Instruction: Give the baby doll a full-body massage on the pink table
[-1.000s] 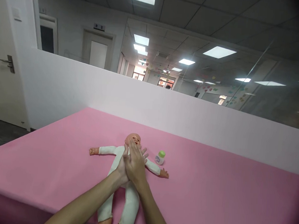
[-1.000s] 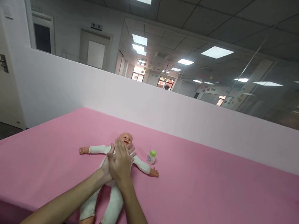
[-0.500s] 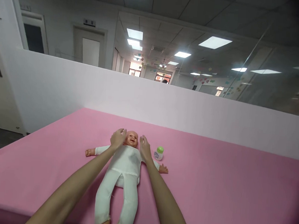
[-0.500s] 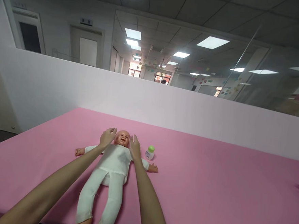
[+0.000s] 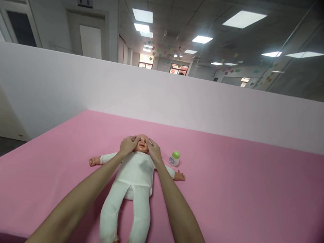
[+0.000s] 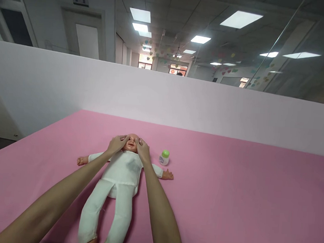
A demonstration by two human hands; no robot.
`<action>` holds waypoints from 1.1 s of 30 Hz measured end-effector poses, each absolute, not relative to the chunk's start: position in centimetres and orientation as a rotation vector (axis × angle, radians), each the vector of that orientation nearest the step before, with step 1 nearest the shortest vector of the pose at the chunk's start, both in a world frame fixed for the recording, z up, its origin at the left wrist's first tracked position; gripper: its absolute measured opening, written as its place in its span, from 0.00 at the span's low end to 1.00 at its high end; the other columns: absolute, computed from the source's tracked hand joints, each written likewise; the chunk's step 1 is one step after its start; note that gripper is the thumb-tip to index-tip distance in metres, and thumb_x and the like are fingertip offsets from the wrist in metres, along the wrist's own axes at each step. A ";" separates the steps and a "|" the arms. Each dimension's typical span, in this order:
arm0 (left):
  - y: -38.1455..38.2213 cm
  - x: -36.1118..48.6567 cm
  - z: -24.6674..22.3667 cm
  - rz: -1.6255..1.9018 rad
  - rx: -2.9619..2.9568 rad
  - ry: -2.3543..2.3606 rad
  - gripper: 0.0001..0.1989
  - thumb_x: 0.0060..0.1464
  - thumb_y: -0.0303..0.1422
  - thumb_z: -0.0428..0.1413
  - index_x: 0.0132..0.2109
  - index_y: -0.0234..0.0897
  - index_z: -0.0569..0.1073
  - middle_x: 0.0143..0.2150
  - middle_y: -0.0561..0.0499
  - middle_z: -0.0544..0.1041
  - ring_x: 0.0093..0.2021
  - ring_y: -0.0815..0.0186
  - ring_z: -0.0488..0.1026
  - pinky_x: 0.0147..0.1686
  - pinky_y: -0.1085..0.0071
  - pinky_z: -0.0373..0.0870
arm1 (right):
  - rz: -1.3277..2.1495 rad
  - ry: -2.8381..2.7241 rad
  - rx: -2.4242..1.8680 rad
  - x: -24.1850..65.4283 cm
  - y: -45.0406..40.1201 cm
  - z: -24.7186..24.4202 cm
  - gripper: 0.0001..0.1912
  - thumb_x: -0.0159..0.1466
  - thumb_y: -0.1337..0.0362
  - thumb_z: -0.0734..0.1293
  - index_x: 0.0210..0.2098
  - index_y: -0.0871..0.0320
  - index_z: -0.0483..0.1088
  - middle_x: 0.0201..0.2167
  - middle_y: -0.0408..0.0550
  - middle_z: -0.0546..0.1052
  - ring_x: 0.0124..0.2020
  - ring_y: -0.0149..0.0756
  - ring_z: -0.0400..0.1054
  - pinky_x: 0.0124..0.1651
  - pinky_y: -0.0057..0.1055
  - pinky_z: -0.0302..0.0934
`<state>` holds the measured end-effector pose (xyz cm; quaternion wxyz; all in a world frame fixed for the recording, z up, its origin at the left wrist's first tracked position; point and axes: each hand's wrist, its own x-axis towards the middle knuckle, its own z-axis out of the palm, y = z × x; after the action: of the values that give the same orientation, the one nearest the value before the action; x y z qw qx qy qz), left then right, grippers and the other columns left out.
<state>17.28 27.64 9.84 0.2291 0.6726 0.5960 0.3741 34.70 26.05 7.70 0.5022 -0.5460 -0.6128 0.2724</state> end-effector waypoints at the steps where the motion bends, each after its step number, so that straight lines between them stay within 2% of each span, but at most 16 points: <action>1: 27.9 17.1 9.7 1.027 1.842 1.647 0.26 0.64 0.54 0.50 0.53 0.43 0.82 0.56 0.44 0.82 0.55 0.50 0.77 0.50 0.63 0.69 | 0.676 -1.479 -1.316 34.8 26.2 7.8 0.28 0.67 0.41 0.61 0.46 0.56 0.79 0.45 0.51 0.84 0.49 0.45 0.75 0.54 0.39 0.67; 5: 28.8 16.8 9.7 0.954 1.789 1.698 0.34 0.57 0.59 0.56 0.58 0.39 0.79 0.58 0.41 0.79 0.56 0.50 0.77 0.44 0.67 0.70 | 0.795 -1.450 -1.298 35.1 26.9 8.1 0.25 0.62 0.43 0.68 0.47 0.56 0.80 0.46 0.49 0.83 0.49 0.45 0.76 0.52 0.38 0.70; 8: 29.2 16.7 10.0 0.891 1.753 1.721 0.38 0.52 0.62 0.58 0.59 0.39 0.79 0.57 0.41 0.80 0.52 0.51 0.79 0.39 0.69 0.70 | 0.841 -1.376 -1.367 35.3 27.5 8.3 0.25 0.58 0.45 0.73 0.47 0.55 0.80 0.44 0.49 0.84 0.48 0.45 0.76 0.49 0.37 0.72; 13: 29.2 16.7 10.0 0.897 1.773 1.705 0.30 0.56 0.59 0.57 0.52 0.42 0.83 0.46 0.42 0.85 0.45 0.53 0.81 0.37 0.68 0.70 | 0.906 -1.299 -1.383 35.5 27.9 7.7 0.25 0.59 0.44 0.72 0.47 0.56 0.81 0.42 0.50 0.84 0.45 0.46 0.77 0.42 0.37 0.74; 19: 29.3 16.4 9.5 0.946 1.766 1.649 0.26 0.59 0.55 0.56 0.50 0.40 0.84 0.42 0.43 0.85 0.43 0.55 0.81 0.38 0.68 0.70 | 0.883 -1.347 -1.341 35.7 27.9 7.2 0.26 0.61 0.43 0.69 0.47 0.57 0.81 0.41 0.49 0.84 0.47 0.46 0.77 0.47 0.38 0.73; 22: 29.4 16.2 9.4 0.962 1.782 1.596 0.27 0.62 0.55 0.52 0.43 0.38 0.85 0.33 0.44 0.84 0.37 0.56 0.80 0.35 0.69 0.69 | 0.874 -1.353 -1.339 35.6 27.8 7.3 0.27 0.61 0.43 0.69 0.47 0.57 0.81 0.42 0.50 0.84 0.48 0.46 0.76 0.48 0.37 0.72; 24: 29.4 16.1 9.4 0.965 1.771 1.597 0.34 0.64 0.58 0.46 0.34 0.36 0.84 0.25 0.44 0.79 0.31 0.57 0.78 0.31 0.69 0.67 | 0.857 -1.361 -1.348 35.5 27.8 7.4 0.28 0.61 0.42 0.69 0.49 0.57 0.81 0.43 0.50 0.84 0.47 0.45 0.76 0.48 0.37 0.72; 26: 29.4 16.2 9.4 0.978 1.741 1.600 0.38 0.63 0.61 0.43 0.28 0.36 0.81 0.21 0.45 0.76 0.27 0.58 0.76 0.28 0.68 0.66 | 0.830 -1.372 -1.365 35.3 27.8 7.5 0.29 0.60 0.43 0.70 0.50 0.57 0.80 0.44 0.49 0.83 0.47 0.45 0.76 0.47 0.36 0.71; 28: 29.3 16.3 9.4 0.996 1.707 1.588 0.35 0.60 0.62 0.48 0.30 0.36 0.82 0.23 0.45 0.78 0.27 0.59 0.76 0.26 0.69 0.65 | 0.806 -1.372 -1.385 35.1 27.9 7.6 0.30 0.58 0.43 0.71 0.50 0.59 0.80 0.45 0.50 0.83 0.46 0.44 0.75 0.46 0.35 0.71; 31: 29.4 16.3 9.1 0.998 1.660 1.573 0.30 0.51 0.60 0.60 0.38 0.35 0.84 0.29 0.46 0.82 0.30 0.60 0.77 0.26 0.71 0.66 | 0.793 -1.344 -1.413 34.8 28.1 7.9 0.30 0.55 0.44 0.73 0.49 0.60 0.80 0.46 0.52 0.82 0.45 0.44 0.75 0.43 0.33 0.70; 33: 29.5 16.2 8.8 0.993 1.614 1.540 0.29 0.50 0.58 0.62 0.41 0.35 0.84 0.32 0.45 0.83 0.32 0.60 0.78 0.26 0.72 0.67 | 0.795 -1.332 -1.424 34.6 28.1 8.0 0.30 0.55 0.44 0.73 0.48 0.60 0.80 0.45 0.52 0.83 0.44 0.44 0.75 0.42 0.33 0.70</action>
<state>16.18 29.48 8.81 0.3430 0.6209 0.5924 0.3820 34.55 28.10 7.98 0.4950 -0.5877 -0.5495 0.3282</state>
